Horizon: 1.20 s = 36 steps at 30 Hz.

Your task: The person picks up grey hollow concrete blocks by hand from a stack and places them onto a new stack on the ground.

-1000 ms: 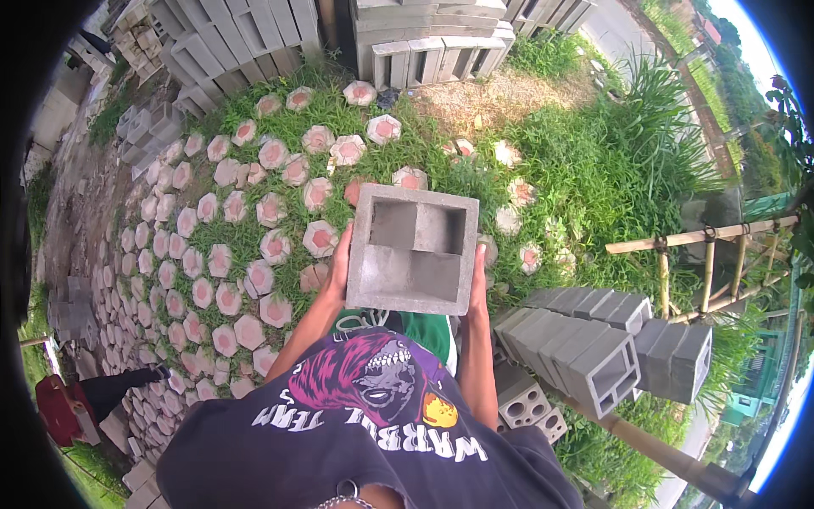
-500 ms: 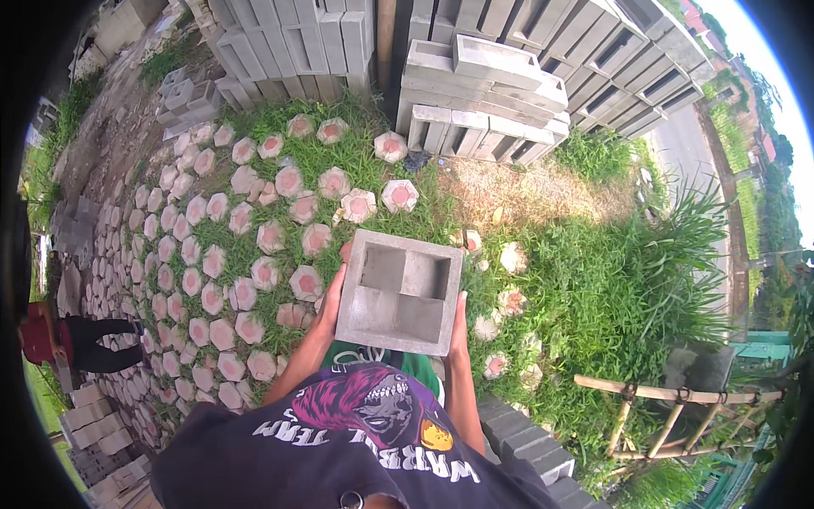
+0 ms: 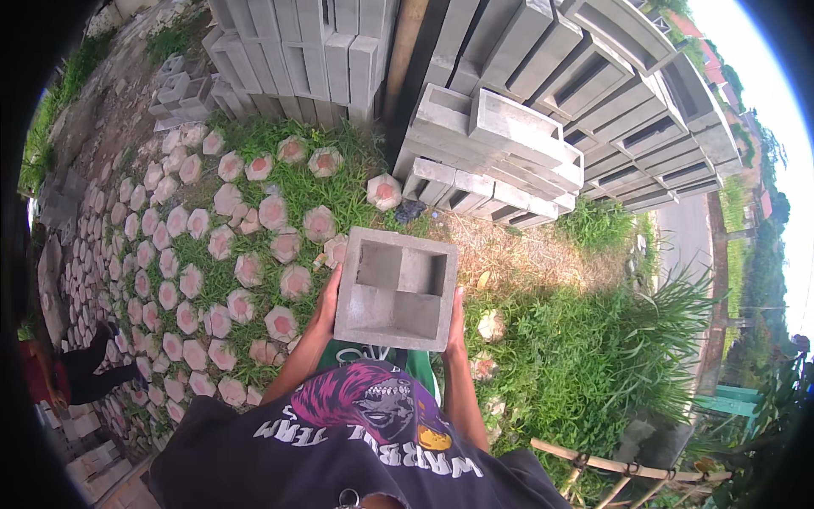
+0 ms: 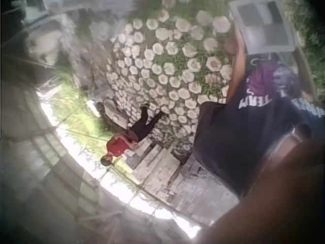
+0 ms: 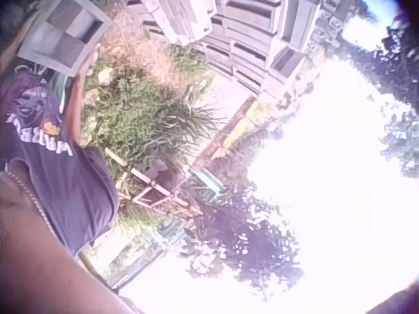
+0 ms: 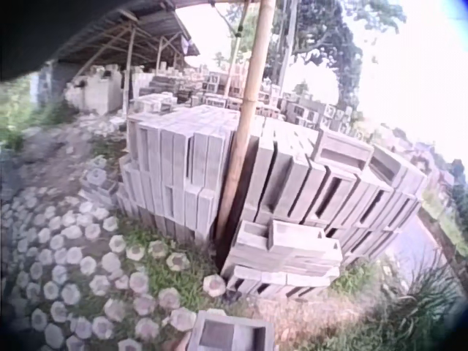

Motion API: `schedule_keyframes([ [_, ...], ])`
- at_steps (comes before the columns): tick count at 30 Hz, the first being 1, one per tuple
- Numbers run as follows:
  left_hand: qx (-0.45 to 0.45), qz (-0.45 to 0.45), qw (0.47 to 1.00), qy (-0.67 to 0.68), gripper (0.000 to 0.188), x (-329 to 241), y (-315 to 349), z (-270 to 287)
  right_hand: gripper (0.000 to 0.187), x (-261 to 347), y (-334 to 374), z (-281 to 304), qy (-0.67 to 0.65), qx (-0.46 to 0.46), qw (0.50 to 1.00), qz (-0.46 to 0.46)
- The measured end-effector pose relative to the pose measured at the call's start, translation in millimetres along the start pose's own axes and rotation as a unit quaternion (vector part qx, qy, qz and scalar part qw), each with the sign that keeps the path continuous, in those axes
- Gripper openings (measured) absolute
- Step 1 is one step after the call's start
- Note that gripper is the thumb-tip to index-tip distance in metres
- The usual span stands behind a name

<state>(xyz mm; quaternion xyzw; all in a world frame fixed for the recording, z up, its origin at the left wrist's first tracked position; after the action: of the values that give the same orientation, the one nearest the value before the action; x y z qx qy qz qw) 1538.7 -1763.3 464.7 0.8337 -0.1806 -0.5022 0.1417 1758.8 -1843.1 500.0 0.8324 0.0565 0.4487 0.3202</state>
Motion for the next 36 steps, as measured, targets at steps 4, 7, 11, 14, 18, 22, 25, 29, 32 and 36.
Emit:
schedule_keyframes([
  [4, -0.044, 0.019, 0.999, 0.021, 0.056, -15.4, -48.1, -18.3, 0.073, 40.5, -57.1, -7.4, -0.007, -0.006, 0.996, -0.088],
  [7, -0.063, 0.000, 0.998, 0.026, 0.055, -37.5, -76.2, -34.0, 0.075, 57.6, -99.8, -14.1, 0.009, 0.042, 0.995, -0.094],
  [11, -0.077, 0.000, 0.997, -0.009, 0.055, -55.0, -123.5, -36.4, 0.077, 108.6, -140.6, -62.7, 0.071, 0.075, 0.992, -0.066],
  [14, -0.089, 0.000, 0.994, 0.064, 0.054, -82.9, -161.8, -61.2, 0.079, 136.4, -196.4, -76.3, 0.088, 0.087, 0.987, -0.102],
  [18, -0.130, -0.086, 0.986, 0.057, 0.051, -110.7, -208.4, -71.7, 0.078, 177.4, -260.2, -104.5, 0.092, 0.166, 0.974, -0.122],
  [22, -0.165, -0.119, 0.969, 0.139, 0.050, -128.1, -229.2, -71.2, 0.077, 202.8, -305.6, -143.7, 0.133, 0.208, 0.958, -0.146],
  [25, -0.181, -0.142, 0.957, 0.177, 0.051, -144.5, -227.2, -70.9, 0.078, 210.9, -321.2, -182.8, 0.164, 0.252, 0.940, -0.164],
  [29, -0.230, -0.154, 0.941, 0.193, 0.053, -155.0, -219.1, -47.3, 0.079, 206.7, -338.2, -236.4, 0.213, 0.309, 0.906, -0.193],
  [32, -0.287, -0.187, 0.907, 0.244, 0.053, -158.0, -208.4, -21.9, 0.079, 183.8, -356.9, -278.3, 0.268, 0.367, 0.856, -0.246],
  [36, -0.370, -0.273, 0.852, 0.251, 0.055, -158.6, -190.9, 25.5, 0.080, 138.0, -359.8, -350.6, 0.301, 0.417, 0.813, -0.274],
])
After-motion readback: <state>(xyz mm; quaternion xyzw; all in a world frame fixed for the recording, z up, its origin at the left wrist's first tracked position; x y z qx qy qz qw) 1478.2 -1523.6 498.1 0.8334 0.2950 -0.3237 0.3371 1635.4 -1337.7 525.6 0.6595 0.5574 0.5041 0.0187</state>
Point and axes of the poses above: each hand's wrist, its own y-axis away from the middle knuckle, its own z-axis out of the back of the hand, x = y × z, the point moved 2 cm from there along -y, towards the middle knuckle, and after that the axes turned 5 degrees about -z, right-handed, at the moved point
